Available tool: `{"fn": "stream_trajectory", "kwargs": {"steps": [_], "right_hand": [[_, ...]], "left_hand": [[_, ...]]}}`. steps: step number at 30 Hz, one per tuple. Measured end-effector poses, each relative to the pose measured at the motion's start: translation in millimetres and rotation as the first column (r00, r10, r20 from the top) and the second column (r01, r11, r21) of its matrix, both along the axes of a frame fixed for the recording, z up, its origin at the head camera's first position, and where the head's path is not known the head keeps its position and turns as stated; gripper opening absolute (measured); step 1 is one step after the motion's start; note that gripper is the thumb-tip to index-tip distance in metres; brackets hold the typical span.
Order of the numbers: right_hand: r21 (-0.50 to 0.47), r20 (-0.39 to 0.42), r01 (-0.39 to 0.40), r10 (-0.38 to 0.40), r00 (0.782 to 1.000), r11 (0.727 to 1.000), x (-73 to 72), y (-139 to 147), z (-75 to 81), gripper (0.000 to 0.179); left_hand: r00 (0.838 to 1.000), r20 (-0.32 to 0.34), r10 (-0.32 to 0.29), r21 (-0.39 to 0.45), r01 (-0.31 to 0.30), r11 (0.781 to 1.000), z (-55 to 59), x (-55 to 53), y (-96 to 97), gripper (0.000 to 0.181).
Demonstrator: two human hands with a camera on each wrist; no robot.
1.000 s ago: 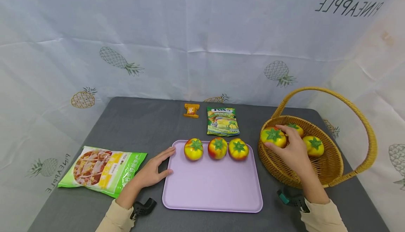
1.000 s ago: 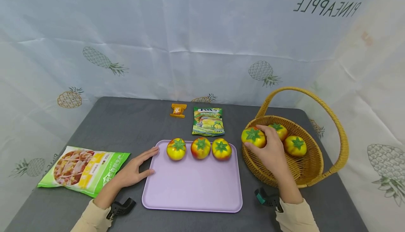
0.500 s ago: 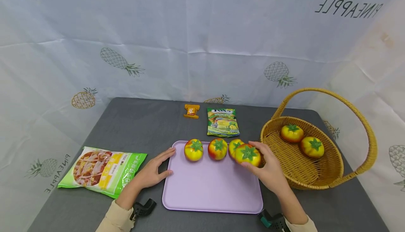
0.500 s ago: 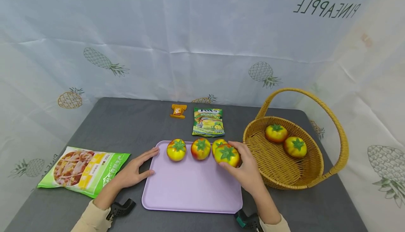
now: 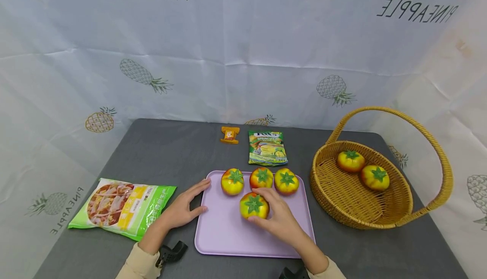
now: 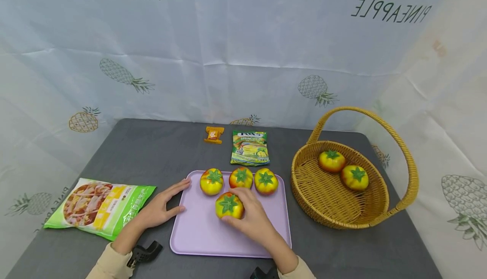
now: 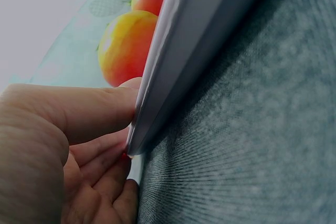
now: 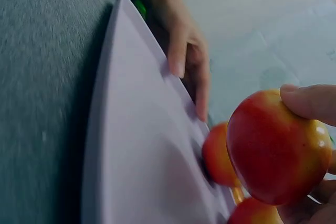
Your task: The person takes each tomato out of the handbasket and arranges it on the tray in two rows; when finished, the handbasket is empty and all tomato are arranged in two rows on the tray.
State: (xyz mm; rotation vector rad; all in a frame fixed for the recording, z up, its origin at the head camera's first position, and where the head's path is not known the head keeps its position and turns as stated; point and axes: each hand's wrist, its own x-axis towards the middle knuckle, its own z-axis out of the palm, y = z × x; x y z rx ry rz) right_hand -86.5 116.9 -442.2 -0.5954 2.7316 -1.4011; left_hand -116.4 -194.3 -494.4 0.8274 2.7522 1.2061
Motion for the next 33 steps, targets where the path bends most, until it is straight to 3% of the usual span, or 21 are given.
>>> {"fn": "stream_trajectory", "kwargs": {"steps": [9, 16, 33], "right_hand": [[0.025, 0.003, -0.132, 0.132, 0.991, 0.991, -1.4, -40, -8.1, 0.062], [0.063, 0.034, -0.201, 0.199, 0.979, 0.978, 1.0, -55, -14.3, 0.063], [0.047, 0.116, -0.216, 0.21, 0.971, 0.975, 0.7, -55, -22.6, 0.071]], "left_hand": [[1.0, -0.01, -0.001, 0.004, 0.001, 1.0, -1.8, 0.1, -0.2, 0.061], [1.0, -0.018, -0.001, -0.003, 0.001, 1.0, -2.0, 0.2, -0.7, 0.06], [1.0, -0.029, 0.006, -0.006, -0.006, 1.0, -4.1, -1.0, -0.8, 0.06]]}}
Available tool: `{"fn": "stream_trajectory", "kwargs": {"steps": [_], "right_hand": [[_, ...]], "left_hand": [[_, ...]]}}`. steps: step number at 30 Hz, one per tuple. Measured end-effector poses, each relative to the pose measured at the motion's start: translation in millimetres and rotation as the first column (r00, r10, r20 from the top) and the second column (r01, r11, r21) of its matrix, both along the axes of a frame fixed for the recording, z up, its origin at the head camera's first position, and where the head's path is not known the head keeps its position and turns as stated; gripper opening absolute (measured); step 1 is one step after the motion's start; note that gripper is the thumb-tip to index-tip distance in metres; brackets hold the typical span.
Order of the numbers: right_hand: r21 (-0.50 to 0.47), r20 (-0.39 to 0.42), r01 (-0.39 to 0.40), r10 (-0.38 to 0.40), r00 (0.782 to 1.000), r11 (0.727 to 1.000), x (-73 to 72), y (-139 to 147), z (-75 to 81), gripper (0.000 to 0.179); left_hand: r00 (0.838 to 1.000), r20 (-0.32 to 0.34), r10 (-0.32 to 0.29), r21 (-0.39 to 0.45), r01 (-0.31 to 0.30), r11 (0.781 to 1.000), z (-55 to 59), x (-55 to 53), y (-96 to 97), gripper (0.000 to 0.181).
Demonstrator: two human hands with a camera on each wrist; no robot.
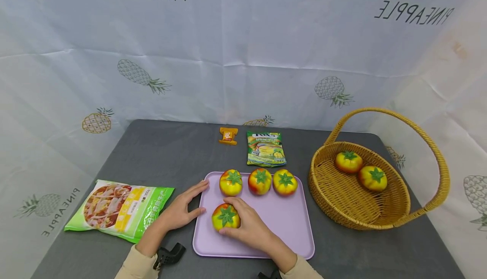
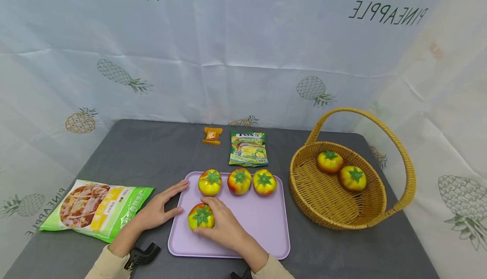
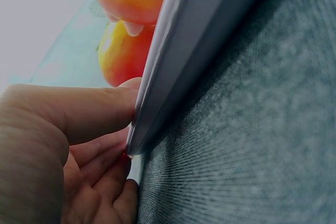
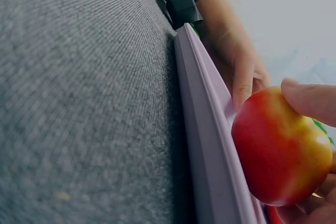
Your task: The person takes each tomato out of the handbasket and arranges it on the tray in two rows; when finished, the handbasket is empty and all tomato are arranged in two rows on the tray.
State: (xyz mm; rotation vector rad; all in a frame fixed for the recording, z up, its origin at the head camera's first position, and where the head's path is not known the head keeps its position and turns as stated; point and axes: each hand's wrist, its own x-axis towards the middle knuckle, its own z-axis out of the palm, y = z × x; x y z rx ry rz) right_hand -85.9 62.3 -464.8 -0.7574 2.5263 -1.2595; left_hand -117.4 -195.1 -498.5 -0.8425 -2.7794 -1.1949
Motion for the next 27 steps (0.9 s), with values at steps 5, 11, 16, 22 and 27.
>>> {"fn": "stream_trajectory", "kwargs": {"steps": [5, 11, 16, 22, 27], "right_hand": [[0.012, 0.036, -0.014, 0.014, 0.999, 1.0, 0.0, 1, -1.2, 0.075], [0.02, 0.058, -0.021, 0.02, 0.998, 1.0, -0.4, 2, -1.5, 0.078], [0.022, 0.032, -0.028, 0.027, 0.999, 0.999, -0.1, 4, 3.0, 0.08], [0.02, -0.03, 0.008, -0.007, 1.0, 1.0, 2.1, 17, 18.5, 0.081], [-0.001, -0.106, 0.109, -0.108, 0.988, 0.994, 1.2, 39, 31.1, 0.079]], "left_hand": [[1.0, 0.009, -0.001, -0.004, 0.001, 1.0, 0.6, 0.1, -0.1, 0.06], [1.0, 0.008, -0.004, 0.002, 0.004, 1.0, 2.0, 0.0, 0.1, 0.06], [1.0, -0.001, -0.009, 0.005, 0.009, 1.0, 3.5, -0.1, 0.7, 0.06], [1.0, 0.0, -0.023, 0.019, 0.023, 1.0, 3.2, -0.3, 0.7, 0.06], [1.0, 0.012, -0.019, 0.016, 0.019, 1.0, 3.1, 0.2, -0.3, 0.061]]}}
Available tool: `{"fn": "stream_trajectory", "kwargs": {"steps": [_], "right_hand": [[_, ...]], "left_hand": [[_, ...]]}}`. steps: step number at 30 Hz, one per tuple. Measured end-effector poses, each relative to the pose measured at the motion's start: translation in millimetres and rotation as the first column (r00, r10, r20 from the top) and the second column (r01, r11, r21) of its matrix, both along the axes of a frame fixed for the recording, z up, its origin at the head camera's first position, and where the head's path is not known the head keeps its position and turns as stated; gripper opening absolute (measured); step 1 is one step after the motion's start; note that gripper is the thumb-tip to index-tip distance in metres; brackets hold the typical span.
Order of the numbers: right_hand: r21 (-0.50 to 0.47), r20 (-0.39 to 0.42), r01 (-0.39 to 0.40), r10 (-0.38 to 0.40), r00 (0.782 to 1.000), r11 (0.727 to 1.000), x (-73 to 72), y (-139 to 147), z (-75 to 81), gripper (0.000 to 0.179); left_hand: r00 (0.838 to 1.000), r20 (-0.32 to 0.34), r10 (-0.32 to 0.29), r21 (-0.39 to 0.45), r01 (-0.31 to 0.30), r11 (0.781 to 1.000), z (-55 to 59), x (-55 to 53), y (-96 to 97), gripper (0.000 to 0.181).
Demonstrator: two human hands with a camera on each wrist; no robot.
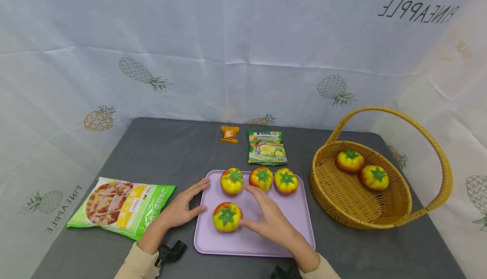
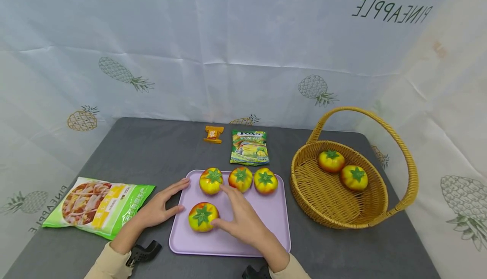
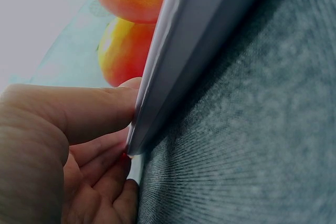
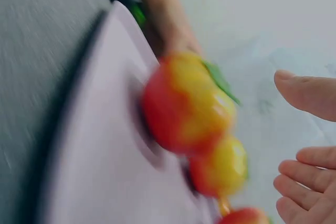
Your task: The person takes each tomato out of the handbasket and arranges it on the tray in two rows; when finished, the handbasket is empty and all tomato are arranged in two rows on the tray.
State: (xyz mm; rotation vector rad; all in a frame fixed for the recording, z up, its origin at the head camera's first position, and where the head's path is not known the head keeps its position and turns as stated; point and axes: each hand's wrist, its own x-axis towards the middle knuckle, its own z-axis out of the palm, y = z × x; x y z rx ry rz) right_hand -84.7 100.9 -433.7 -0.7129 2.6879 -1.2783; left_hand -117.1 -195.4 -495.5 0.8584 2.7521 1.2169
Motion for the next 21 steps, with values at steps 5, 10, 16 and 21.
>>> {"fn": "stream_trajectory", "kwargs": {"steps": [5, 10, 16, 21], "right_hand": [[-0.031, -0.098, 0.14, -0.142, 0.985, 0.99, -5.0, 28, 10.9, 0.077], [-0.048, -0.197, 0.234, -0.239, 0.951, 0.971, -11.2, 61, 19.1, 0.076], [-0.077, -0.275, 0.325, -0.333, 0.902, 0.943, -16.6, 101, 22.3, 0.073], [-0.058, -0.288, 0.396, -0.395, 0.872, 0.917, -19.9, 126, 32.7, 0.071]], "left_hand": [[1.0, 0.003, 0.011, -0.02, -0.011, 1.0, 1.3, 0.2, 0.1, 0.061], [1.0, 0.003, 0.009, -0.017, -0.009, 1.0, 1.2, 0.4, 1.0, 0.061], [1.0, 0.015, 0.011, -0.011, -0.011, 1.0, 0.7, 0.1, 1.6, 0.061], [1.0, 0.007, 0.01, -0.009, -0.009, 1.0, 1.0, 0.1, 1.1, 0.061]]}}
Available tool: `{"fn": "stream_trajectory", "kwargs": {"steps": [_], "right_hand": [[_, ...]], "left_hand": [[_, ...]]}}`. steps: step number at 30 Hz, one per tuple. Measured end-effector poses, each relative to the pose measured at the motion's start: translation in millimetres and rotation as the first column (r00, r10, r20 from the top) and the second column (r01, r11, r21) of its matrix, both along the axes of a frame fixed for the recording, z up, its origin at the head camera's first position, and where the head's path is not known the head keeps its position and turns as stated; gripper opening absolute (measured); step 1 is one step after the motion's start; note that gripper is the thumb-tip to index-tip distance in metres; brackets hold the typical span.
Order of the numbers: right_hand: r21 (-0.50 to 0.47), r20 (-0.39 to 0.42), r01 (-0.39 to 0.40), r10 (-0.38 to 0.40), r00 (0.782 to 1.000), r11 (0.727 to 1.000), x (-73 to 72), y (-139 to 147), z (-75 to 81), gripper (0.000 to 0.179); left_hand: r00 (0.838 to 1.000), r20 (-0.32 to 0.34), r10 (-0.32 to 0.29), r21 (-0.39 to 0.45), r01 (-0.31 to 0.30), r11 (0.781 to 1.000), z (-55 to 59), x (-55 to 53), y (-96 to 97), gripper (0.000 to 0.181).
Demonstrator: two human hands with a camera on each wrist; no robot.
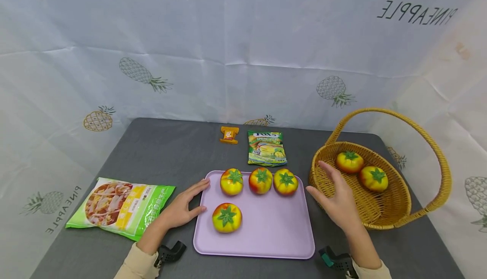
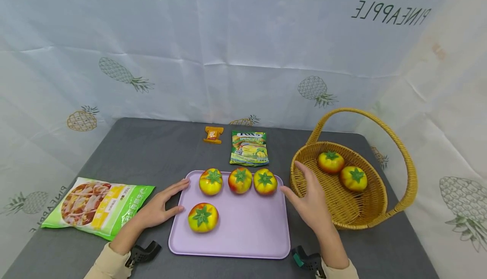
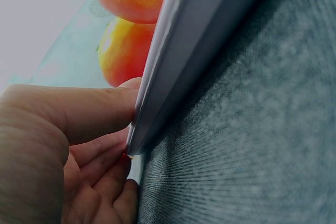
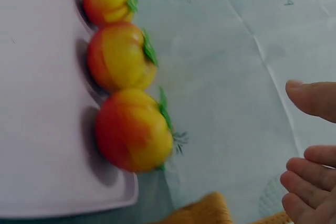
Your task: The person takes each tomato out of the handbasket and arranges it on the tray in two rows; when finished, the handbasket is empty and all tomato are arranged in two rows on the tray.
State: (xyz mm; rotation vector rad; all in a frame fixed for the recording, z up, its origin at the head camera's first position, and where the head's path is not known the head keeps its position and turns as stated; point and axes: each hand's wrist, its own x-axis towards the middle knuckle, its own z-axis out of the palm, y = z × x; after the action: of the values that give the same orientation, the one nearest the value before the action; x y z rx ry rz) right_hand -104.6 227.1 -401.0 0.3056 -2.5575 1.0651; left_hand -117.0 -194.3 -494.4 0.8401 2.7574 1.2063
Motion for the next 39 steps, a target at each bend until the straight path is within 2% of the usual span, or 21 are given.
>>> {"fn": "stream_trajectory", "kwargs": {"steps": [8, 14, 19, 21, 29, 34, 39], "right_hand": [[0.019, 0.107, 0.059, -0.061, 0.992, 0.998, -5.4, 26, 34.2, 0.072], [0.017, 0.17, 0.108, -0.109, 0.979, 0.994, -17.3, 42, 58.5, 0.073], [0.011, 0.244, 0.138, -0.136, 0.96, 0.99, -31.1, 52, 69.8, 0.078], [0.006, 0.282, 0.139, -0.135, 0.95, 0.99, -37.2, 55, 71.3, 0.08], [0.124, 0.377, 0.144, -0.181, 0.908, 0.982, -64.3, 75, 64.7, 0.086], [0.127, 0.482, 0.142, -0.186, 0.856, 0.982, -80.4, 90, 57.7, 0.091], [0.157, 0.539, 0.134, -0.199, 0.818, 0.978, -89.5, 102, 46.7, 0.093]], "left_hand": [[1.0, -0.009, -0.001, -0.006, 0.001, 1.0, -1.0, -0.5, -1.4, 0.061], [1.0, -0.011, -0.002, -0.009, 0.002, 1.0, -1.1, -2.1, -0.8, 0.061], [1.0, -0.016, -0.005, -0.006, 0.005, 1.0, -1.5, -1.7, -1.1, 0.061], [1.0, -0.016, -0.006, -0.004, 0.006, 1.0, -1.7, -1.2, -1.3, 0.061], [1.0, -0.009, -0.005, -0.01, 0.005, 1.0, -0.9, -0.6, -0.8, 0.061], [1.0, -0.009, -0.008, -0.009, 0.007, 1.0, -1.0, -0.6, -0.7, 0.062], [1.0, -0.007, -0.015, 0.006, 0.015, 1.0, 0.3, -0.5, -0.7, 0.062]]}}
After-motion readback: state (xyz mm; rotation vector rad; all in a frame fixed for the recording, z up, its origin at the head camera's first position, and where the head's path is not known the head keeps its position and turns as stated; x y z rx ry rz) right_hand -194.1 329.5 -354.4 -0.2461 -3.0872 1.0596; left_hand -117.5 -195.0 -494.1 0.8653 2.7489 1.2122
